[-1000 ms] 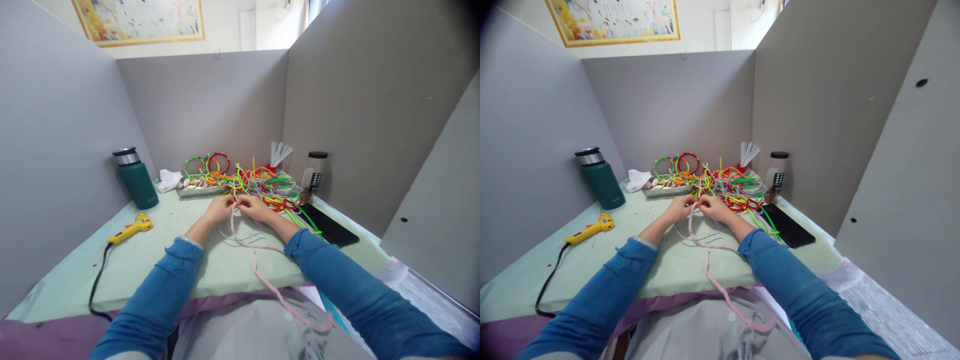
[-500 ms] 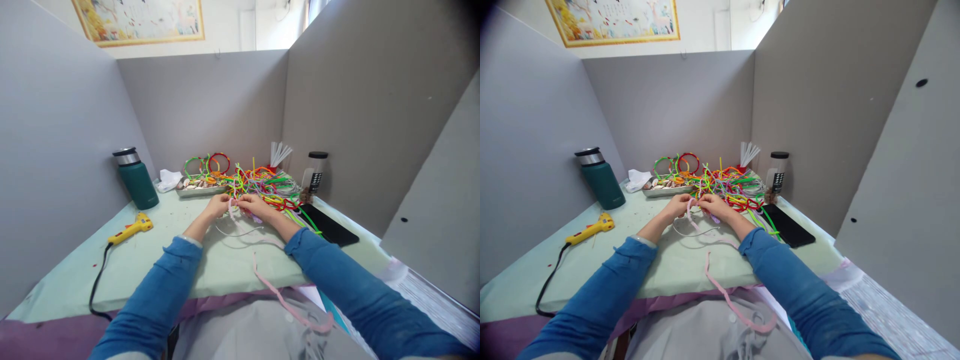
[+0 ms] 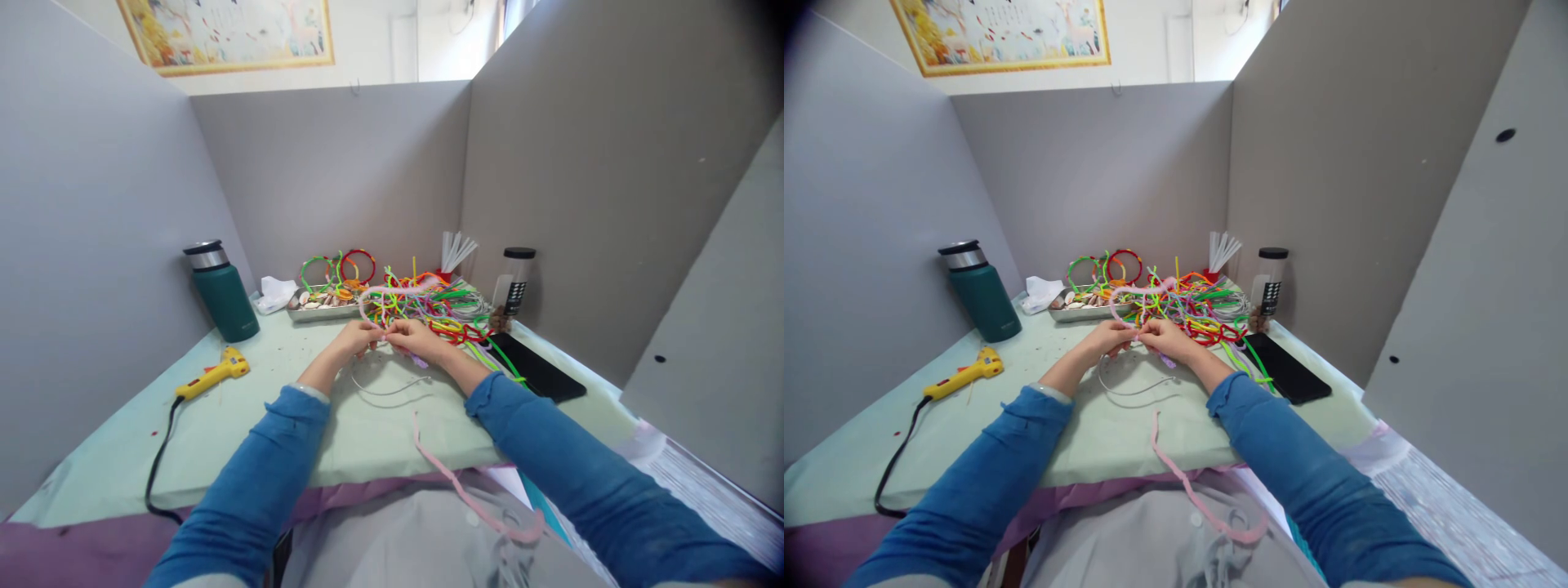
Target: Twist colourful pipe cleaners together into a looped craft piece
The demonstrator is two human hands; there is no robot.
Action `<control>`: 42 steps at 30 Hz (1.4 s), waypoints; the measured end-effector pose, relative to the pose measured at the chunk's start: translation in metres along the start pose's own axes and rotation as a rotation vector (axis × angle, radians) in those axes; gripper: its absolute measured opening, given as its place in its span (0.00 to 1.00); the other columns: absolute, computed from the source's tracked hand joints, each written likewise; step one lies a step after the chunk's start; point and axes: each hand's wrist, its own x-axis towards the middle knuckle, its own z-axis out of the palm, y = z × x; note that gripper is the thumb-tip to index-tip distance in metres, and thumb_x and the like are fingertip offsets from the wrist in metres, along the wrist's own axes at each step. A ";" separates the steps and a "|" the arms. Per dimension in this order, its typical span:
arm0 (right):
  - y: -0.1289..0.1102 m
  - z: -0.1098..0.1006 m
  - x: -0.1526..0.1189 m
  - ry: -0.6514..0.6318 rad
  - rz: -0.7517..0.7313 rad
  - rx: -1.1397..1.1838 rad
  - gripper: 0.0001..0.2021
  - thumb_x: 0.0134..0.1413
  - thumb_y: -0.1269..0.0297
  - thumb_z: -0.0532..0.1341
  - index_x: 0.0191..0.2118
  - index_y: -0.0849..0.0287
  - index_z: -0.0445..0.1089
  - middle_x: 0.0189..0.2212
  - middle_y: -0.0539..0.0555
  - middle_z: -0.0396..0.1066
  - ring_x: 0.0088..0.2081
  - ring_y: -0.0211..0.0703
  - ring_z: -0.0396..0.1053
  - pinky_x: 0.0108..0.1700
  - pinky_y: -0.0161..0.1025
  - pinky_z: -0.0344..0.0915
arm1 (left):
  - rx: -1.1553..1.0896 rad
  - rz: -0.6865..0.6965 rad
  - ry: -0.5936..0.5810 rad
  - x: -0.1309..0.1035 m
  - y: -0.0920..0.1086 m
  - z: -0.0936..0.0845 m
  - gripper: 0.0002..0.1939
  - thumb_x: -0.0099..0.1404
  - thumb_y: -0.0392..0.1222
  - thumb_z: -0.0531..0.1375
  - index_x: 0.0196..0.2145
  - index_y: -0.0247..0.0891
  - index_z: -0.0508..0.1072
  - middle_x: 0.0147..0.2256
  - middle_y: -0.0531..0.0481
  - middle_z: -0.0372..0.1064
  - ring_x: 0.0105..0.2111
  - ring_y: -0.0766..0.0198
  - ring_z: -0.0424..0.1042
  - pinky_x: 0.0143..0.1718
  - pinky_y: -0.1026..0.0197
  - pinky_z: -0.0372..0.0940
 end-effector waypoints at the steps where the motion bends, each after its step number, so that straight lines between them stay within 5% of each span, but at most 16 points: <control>1: -0.001 0.000 0.000 -0.006 -0.001 -0.006 0.11 0.45 0.58 0.58 0.29 0.62 0.63 0.15 0.43 0.59 0.17 0.29 0.53 0.20 0.30 0.49 | -0.011 -0.010 -0.010 0.000 0.000 0.000 0.13 0.52 0.48 0.60 0.24 0.34 0.67 0.17 0.55 0.59 0.12 0.75 0.51 0.13 0.67 0.49; 15: 0.006 0.002 0.001 -0.035 -0.056 0.011 0.11 0.45 0.58 0.58 0.30 0.61 0.63 0.15 0.43 0.59 0.18 0.30 0.55 0.21 0.30 0.50 | -0.281 -0.182 -0.188 -0.001 -0.001 -0.002 0.15 0.52 0.45 0.61 0.20 0.37 0.58 0.13 0.59 0.48 0.10 0.77 0.43 0.13 0.66 0.40; 20: 0.005 0.002 0.001 -0.014 -0.054 0.000 0.11 0.45 0.58 0.59 0.30 0.62 0.63 0.15 0.43 0.59 0.18 0.30 0.55 0.21 0.30 0.50 | -0.179 -0.178 -0.077 -0.002 0.000 0.004 0.16 0.55 0.48 0.59 0.20 0.36 0.59 0.13 0.59 0.51 0.09 0.77 0.45 0.12 0.67 0.43; 27: 0.006 -0.003 0.005 0.162 -0.013 0.031 0.11 0.44 0.57 0.59 0.28 0.62 0.63 0.16 0.45 0.60 0.16 0.29 0.53 0.19 0.30 0.51 | -0.060 0.026 0.194 0.002 -0.001 0.005 0.15 0.57 0.50 0.57 0.27 0.33 0.65 0.23 0.52 0.66 0.13 0.75 0.59 0.15 0.69 0.56; 37: 0.007 -0.006 0.009 0.263 -0.012 0.107 0.13 0.41 0.56 0.61 0.26 0.63 0.65 0.16 0.45 0.59 0.17 0.29 0.52 0.20 0.30 0.48 | 0.390 0.581 0.364 0.008 -0.006 0.005 0.10 0.53 0.37 0.61 0.36 0.37 0.75 0.34 0.49 0.71 0.30 0.68 0.68 0.32 0.66 0.63; 42: 0.006 -0.004 0.008 0.253 -0.009 0.123 0.12 0.41 0.58 0.61 0.27 0.63 0.65 0.16 0.45 0.59 0.17 0.28 0.52 0.20 0.30 0.48 | 0.522 0.641 0.372 0.004 -0.005 0.004 0.09 0.55 0.36 0.60 0.35 0.38 0.76 0.34 0.49 0.71 0.29 0.69 0.67 0.32 0.66 0.61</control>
